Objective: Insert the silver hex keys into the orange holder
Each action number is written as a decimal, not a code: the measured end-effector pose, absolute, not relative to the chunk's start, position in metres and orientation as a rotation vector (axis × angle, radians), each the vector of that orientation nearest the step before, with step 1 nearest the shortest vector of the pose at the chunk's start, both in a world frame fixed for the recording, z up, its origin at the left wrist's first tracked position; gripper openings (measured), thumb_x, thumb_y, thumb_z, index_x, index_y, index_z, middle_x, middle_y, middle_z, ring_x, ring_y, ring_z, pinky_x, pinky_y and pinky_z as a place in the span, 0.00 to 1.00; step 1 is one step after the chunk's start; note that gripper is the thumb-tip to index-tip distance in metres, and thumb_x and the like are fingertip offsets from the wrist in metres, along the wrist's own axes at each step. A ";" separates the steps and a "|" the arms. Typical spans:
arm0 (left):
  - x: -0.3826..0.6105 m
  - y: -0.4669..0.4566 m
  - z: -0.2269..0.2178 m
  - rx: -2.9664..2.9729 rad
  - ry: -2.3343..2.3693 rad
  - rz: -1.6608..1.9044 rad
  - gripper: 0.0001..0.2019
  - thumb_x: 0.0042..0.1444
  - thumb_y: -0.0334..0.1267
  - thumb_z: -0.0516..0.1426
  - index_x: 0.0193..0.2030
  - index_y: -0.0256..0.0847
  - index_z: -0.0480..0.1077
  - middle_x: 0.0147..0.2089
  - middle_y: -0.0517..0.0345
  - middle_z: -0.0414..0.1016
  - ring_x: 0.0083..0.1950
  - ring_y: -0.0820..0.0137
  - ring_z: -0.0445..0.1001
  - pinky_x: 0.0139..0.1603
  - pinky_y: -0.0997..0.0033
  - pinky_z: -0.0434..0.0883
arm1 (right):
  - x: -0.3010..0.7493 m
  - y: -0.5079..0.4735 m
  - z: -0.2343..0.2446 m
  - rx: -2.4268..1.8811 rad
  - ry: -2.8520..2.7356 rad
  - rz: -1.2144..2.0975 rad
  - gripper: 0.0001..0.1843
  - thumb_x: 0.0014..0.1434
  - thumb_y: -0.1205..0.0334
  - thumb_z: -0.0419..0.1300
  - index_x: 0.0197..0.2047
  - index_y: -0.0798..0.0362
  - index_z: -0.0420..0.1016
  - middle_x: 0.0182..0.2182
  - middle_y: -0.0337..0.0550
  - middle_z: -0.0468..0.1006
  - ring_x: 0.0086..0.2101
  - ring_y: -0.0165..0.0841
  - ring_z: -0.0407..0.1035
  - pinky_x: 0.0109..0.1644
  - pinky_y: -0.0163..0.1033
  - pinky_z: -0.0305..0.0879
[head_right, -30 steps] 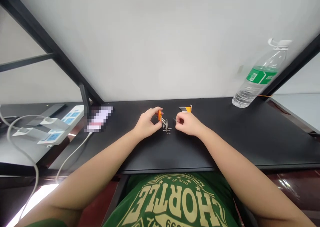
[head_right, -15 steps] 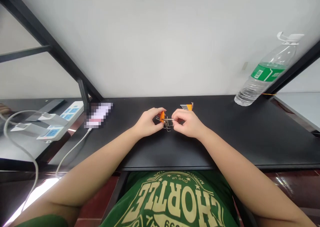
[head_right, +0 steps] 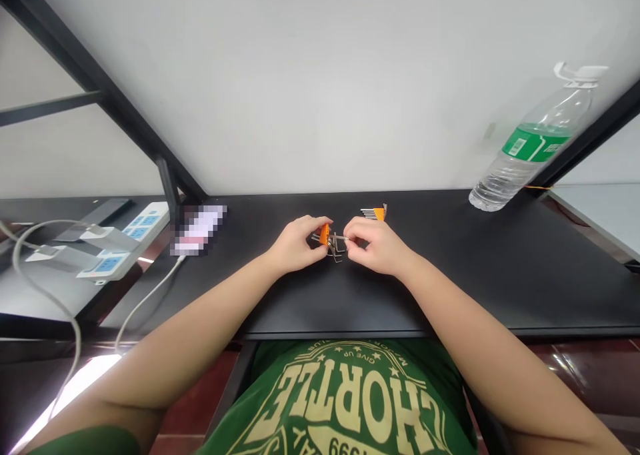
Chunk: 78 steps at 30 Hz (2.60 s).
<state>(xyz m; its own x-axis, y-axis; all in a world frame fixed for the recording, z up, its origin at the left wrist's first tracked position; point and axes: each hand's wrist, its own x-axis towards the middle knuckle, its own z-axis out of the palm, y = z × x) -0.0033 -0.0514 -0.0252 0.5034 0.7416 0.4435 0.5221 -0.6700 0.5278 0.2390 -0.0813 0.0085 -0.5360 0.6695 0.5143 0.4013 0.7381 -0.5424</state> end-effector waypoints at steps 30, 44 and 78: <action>-0.001 -0.061 -0.017 2.565 1.182 0.997 0.20 0.56 0.38 0.61 0.57 0.44 0.71 0.46 0.57 0.82 0.51 0.62 0.78 0.64 0.53 0.65 | 0.236 -0.070 -0.019 -1.027 -2.342 0.463 0.11 0.68 0.69 0.56 0.42 0.52 0.80 0.37 0.44 0.79 0.36 0.34 0.74 0.43 0.41 0.70; -0.006 -0.056 -0.015 2.369 1.327 1.113 0.24 0.54 0.34 0.62 0.59 0.43 0.70 0.49 0.57 0.82 0.48 0.64 0.80 0.62 0.56 0.72 | 0.232 -0.074 -0.012 -1.485 -2.639 0.233 0.06 0.63 0.70 0.58 0.36 0.53 0.74 0.40 0.45 0.76 0.39 0.34 0.70 0.41 0.38 0.65; -0.006 -0.056 -0.018 2.487 1.080 0.818 0.24 0.56 0.36 0.60 0.61 0.44 0.70 0.49 0.56 0.81 0.51 0.61 0.80 0.64 0.51 0.70 | 0.238 -0.083 -0.001 -0.827 -1.992 0.623 0.09 0.62 0.67 0.62 0.30 0.49 0.70 0.30 0.39 0.74 0.31 0.32 0.68 0.37 0.41 0.66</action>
